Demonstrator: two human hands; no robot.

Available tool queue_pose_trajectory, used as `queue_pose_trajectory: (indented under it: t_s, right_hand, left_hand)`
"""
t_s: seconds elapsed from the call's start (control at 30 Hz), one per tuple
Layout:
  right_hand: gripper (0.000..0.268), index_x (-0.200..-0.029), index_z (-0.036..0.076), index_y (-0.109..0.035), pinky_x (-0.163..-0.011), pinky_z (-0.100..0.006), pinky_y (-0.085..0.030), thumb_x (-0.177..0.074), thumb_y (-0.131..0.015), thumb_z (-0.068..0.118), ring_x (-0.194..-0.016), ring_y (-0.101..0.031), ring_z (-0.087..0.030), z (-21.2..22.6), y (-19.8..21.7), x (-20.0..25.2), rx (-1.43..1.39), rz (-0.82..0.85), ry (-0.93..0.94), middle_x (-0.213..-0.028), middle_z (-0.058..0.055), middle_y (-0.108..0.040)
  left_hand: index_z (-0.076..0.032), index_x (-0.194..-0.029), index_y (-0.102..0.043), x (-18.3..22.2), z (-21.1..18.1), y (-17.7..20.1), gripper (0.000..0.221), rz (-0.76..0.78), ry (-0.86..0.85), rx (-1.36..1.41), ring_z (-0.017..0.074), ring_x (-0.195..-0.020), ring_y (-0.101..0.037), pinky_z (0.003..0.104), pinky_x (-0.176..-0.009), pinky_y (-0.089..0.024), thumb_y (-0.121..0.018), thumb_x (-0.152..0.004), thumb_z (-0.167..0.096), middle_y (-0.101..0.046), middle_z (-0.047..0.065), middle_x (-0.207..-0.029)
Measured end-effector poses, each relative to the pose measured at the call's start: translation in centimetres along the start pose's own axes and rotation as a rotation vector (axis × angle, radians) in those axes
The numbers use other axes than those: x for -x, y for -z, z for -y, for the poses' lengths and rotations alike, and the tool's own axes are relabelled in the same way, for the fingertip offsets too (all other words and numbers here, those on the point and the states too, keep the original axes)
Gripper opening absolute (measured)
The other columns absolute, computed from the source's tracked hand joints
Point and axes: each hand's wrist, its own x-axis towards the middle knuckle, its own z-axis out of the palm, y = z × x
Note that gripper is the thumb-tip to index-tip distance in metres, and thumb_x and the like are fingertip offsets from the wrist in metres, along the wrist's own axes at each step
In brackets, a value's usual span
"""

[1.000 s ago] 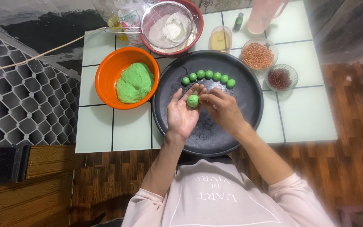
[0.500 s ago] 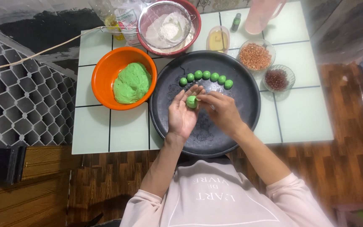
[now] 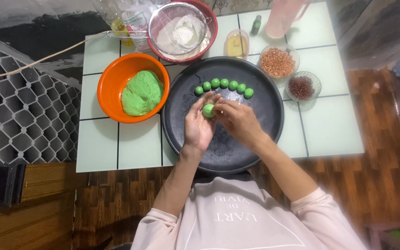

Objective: Shaping small balls from green dough and arranging them in a circular pattern on a tray

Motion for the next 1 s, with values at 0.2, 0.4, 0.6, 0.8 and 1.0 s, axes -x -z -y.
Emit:
queue_pose_trajectory:
  t_s: [0.2,0.4,0.6,0.8,1.0]
  right_hand:
    - [0.015,-0.103,0.008,-0.072,-0.061,-0.039,-0.055,-0.089,-0.073,0.004,-0.072,-0.069,-0.030,0.2,0.1,-0.4,0.034,-0.013,0.037,-0.086,-0.008,-0.069]
    - [0.017,-0.101,0.008,-0.073,-0.056,-0.037,-0.055,-0.088,-0.070,-0.003,-0.067,-0.069,-0.028,0.4,0.4,-1.4,-0.030,-0.046,0.058,-0.082,-0.007,-0.069]
    - [0.029,-0.114,0.012,-0.075,-0.065,-0.029,-0.056,-0.093,-0.068,-0.006,-0.078,-0.064,-0.019,0.2,0.1,-2.3,-0.347,-0.312,-0.155,-0.086,-0.005,-0.067]
    - [0.034,-0.138,0.015,-0.057,-0.118,-0.053,-0.027,-0.113,-0.037,0.026,-0.146,-0.032,-0.034,1.2,-2.5,-3.0,-0.388,-0.355,-0.118,-0.148,-0.009,-0.045]
    - [0.056,-0.156,0.028,-0.035,-0.125,-0.060,-0.003,-0.109,-0.020,0.054,-0.156,0.010,-0.034,1.1,-5.3,-1.8,-0.229,-0.337,-0.093,-0.171,-0.005,-0.006]
  left_hand:
    - [-0.002,-0.134,-0.051,-0.1,0.5,0.4,0.040,0.010,-0.020,-0.047,0.0267,-0.123,-0.061,0.035,-0.105,-0.050,-0.051,-0.104,-0.028,-0.061,0.018,-0.130]
    - [-0.004,-0.136,-0.049,-0.2,-0.3,0.5,0.043,-0.008,-0.023,-0.079,0.0282,-0.125,-0.059,0.038,-0.105,-0.048,-0.048,-0.105,-0.033,-0.059,0.019,-0.133]
    - [-0.005,-0.141,-0.050,-0.1,-0.4,-0.2,0.052,-0.034,-0.049,0.118,0.0310,-0.126,-0.060,0.041,-0.103,-0.055,-0.045,-0.106,-0.043,-0.058,0.021,-0.137]
    - [-0.008,-0.146,-0.047,0.5,2.1,-0.8,0.052,-0.001,-0.028,0.097,0.0290,-0.126,-0.060,0.044,-0.108,-0.051,-0.039,-0.110,-0.044,-0.063,0.017,-0.134]
    - [-0.015,-0.161,-0.026,1.2,0.8,-3.5,0.069,0.033,-0.098,0.126,0.0310,-0.134,-0.053,0.050,-0.113,-0.042,-0.035,-0.107,-0.057,-0.051,0.020,-0.149]
